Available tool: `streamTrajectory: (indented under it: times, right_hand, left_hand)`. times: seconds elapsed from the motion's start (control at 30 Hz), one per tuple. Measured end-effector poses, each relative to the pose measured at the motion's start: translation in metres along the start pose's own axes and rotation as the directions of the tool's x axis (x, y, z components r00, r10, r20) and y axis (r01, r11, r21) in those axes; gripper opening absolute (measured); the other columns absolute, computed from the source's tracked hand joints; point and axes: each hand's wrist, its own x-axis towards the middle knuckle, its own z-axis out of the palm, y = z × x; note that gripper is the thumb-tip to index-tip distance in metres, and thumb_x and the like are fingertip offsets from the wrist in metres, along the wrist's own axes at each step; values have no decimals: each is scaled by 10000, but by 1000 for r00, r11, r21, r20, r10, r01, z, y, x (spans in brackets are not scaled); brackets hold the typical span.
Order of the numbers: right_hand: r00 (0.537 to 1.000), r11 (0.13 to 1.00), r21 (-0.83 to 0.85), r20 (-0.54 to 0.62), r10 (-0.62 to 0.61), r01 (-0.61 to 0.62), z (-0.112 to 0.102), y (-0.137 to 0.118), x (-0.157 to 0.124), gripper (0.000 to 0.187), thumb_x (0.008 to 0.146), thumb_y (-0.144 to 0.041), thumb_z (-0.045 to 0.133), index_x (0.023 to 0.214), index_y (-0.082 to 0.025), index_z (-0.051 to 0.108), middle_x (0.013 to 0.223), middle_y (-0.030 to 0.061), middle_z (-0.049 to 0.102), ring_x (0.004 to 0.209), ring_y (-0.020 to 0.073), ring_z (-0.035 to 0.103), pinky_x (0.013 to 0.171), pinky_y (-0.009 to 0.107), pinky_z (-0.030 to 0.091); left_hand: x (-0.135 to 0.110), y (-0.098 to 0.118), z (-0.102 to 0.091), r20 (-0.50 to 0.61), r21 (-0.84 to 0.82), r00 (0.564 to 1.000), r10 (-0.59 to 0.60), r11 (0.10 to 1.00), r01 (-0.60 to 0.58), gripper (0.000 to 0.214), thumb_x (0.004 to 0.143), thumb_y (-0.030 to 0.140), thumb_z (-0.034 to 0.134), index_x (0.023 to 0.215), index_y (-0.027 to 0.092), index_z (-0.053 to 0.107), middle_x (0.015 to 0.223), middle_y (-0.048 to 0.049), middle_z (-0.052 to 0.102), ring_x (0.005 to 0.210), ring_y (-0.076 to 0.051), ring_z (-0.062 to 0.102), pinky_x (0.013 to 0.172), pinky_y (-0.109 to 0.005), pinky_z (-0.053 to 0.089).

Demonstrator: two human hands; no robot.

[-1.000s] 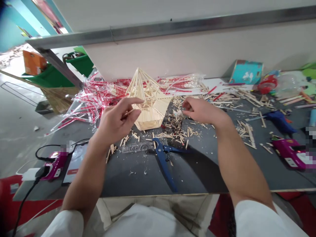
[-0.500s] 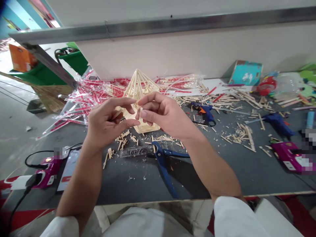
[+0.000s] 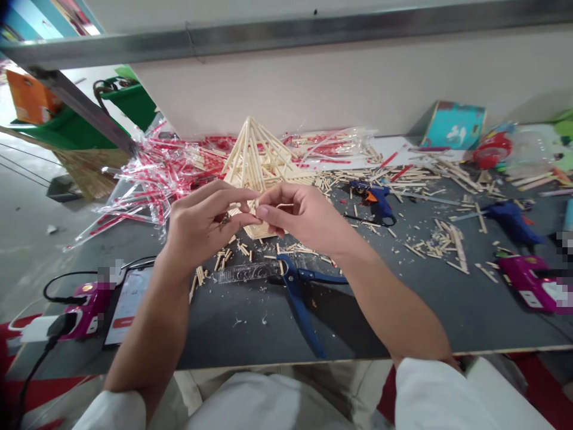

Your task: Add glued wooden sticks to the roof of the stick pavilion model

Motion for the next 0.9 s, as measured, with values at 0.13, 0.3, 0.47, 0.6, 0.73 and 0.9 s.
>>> streamTrajectory:
  times: [0.13,0.3,0.47,0.6,0.73,0.9]
  right_hand:
    - [1000,1000,-9,18,11,-11,-3,4,0,238,913,-388,769,873,-174,673,668,-37,586,588,53,525,534,184,417]
    - [1000,998,62,3,21,-21,-4,3,3,302,904,-426,775,828,-181,615,628,-41,571,552,55,501,506,190,384]
    - [999,987,156,7,33,-33,-3,0,4,301,887,-430,792,832,-186,624,666,-43,572,552,51,492,502,197,376]
    - [999,980,195,27,27,-31,-2,-2,5,302,892,-422,790,807,-183,627,646,-43,571,541,50,469,501,207,356]
    - [999,975,218,28,24,-30,0,-3,5,302,870,-413,813,801,-197,613,645,-52,563,545,50,459,492,206,329]
    - [1000,979,206,28,-4,-2,0,-2,2,245,882,-390,803,834,-213,641,682,-51,546,573,56,467,509,208,346]
  left_hand:
    - [0,3,1,87,27,996,-17,1000,15,273,1011,384,632,1233,235,690,1027,-41,745,843,-117,687,692,-237,502]
    - [2,5,1,165,-18,980,-115,993,120,479,948,434,716,1362,212,621,1099,-55,770,873,-123,707,705,-220,517]
    - [4,7,1,42,-62,994,-101,993,104,155,954,342,720,982,190,734,834,-6,761,702,-90,667,729,-209,538]
    - [5,8,3,14,-63,996,-90,994,91,126,945,315,730,936,190,746,794,5,743,624,-69,608,706,-201,531]
    - [5,6,6,-8,-99,996,-88,991,87,150,934,334,739,921,186,756,756,1,732,590,-69,582,668,-203,523]
    - [5,5,8,-42,-155,991,-127,981,119,108,894,297,775,896,190,767,665,28,685,545,-62,522,618,-203,493]
